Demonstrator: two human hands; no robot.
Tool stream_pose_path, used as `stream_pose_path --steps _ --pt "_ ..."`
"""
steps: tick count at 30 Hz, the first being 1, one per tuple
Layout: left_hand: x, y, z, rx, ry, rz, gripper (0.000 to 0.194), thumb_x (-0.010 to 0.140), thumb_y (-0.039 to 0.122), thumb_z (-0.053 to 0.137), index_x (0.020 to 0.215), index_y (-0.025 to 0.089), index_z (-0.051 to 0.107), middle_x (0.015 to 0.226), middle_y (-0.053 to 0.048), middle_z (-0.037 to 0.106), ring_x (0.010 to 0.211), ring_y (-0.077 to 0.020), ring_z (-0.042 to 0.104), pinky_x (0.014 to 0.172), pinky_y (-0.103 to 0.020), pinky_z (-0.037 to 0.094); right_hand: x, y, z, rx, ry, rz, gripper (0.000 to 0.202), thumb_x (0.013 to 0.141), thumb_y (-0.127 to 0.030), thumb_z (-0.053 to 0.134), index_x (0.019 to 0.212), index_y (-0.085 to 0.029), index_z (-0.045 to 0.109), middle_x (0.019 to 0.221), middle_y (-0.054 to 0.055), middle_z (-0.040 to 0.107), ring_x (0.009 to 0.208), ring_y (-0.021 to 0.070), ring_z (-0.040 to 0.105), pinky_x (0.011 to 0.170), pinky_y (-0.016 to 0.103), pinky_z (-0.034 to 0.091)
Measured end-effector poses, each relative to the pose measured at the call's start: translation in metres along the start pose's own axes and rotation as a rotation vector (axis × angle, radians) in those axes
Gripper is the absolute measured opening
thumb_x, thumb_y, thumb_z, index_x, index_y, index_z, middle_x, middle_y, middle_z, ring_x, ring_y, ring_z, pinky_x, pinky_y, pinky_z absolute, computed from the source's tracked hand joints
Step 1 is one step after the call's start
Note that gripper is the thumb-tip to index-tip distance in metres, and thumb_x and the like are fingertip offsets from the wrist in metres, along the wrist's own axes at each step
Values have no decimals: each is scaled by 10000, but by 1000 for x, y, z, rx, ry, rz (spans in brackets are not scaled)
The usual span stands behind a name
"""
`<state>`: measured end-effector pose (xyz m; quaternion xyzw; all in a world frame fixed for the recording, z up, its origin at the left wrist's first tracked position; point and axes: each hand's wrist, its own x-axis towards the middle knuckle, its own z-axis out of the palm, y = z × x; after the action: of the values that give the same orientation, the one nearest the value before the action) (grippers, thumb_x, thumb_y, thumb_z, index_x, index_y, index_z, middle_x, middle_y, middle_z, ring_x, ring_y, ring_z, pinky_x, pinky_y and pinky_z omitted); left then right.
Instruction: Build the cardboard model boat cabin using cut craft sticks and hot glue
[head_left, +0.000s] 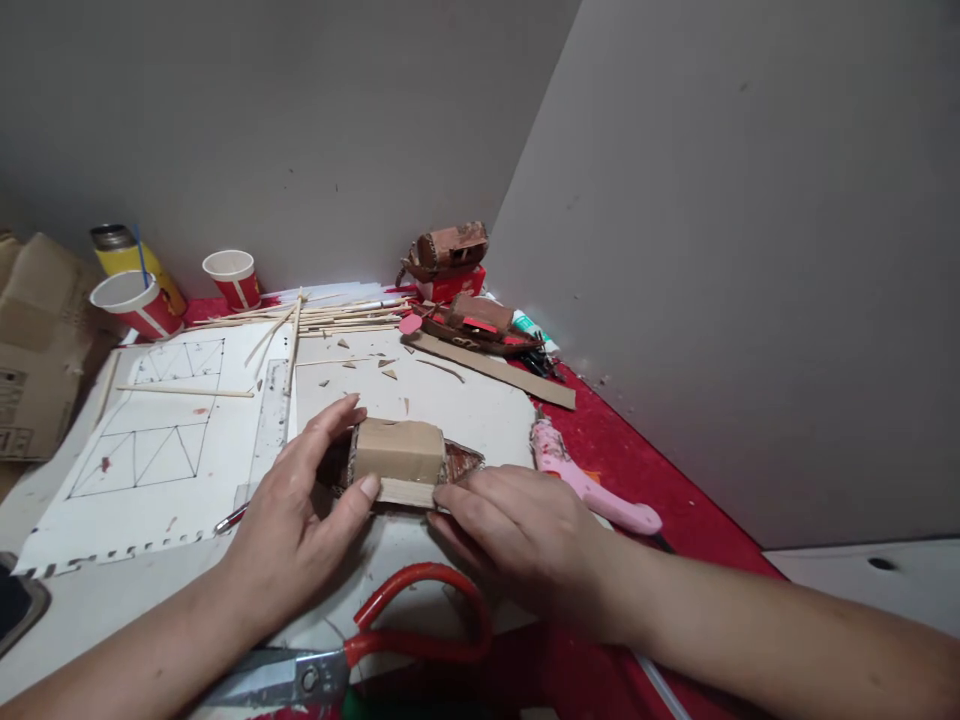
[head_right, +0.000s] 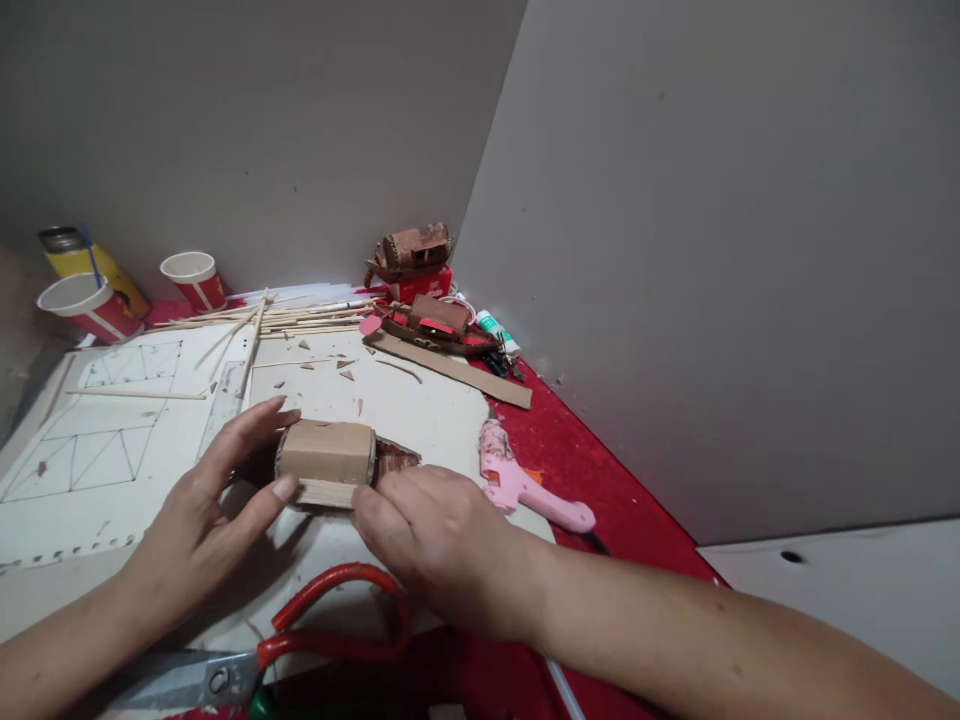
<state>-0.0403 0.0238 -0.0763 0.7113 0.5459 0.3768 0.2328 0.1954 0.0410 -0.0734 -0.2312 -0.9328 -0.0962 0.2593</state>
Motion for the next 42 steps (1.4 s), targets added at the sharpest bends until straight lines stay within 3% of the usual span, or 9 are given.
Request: stream_pose_path --steps 7,23,42 --pt "-3 -1 1 27 -2 28 579 916 331 566 1459 296 367 1436 -80 536 1279 -255 535 1081 -474 430 12 4 -8 -40 -12 -95 297 957 -76 374 842 -145 639 672 37 607 592 177 509 565 307 373" --pt "-3 -3 4 88 26 75 576 892 304 583 1434 278 391 1436 -86 535 1296 -267 516 1089 -491 416 11 4 -3 -27 -55 -100 274 935 -74 403 790 -161 619 672 29 601 602 161 514 592 278 421" --pt "-3 -4 6 89 48 104 544 900 287 591 1416 273 418 1417 -77 550 1296 -250 513 1098 -456 409 11 5 4 -7 32 -105 305 931 -57 410 768 -131 658 620 34 566 569 172 469 556 298 391"
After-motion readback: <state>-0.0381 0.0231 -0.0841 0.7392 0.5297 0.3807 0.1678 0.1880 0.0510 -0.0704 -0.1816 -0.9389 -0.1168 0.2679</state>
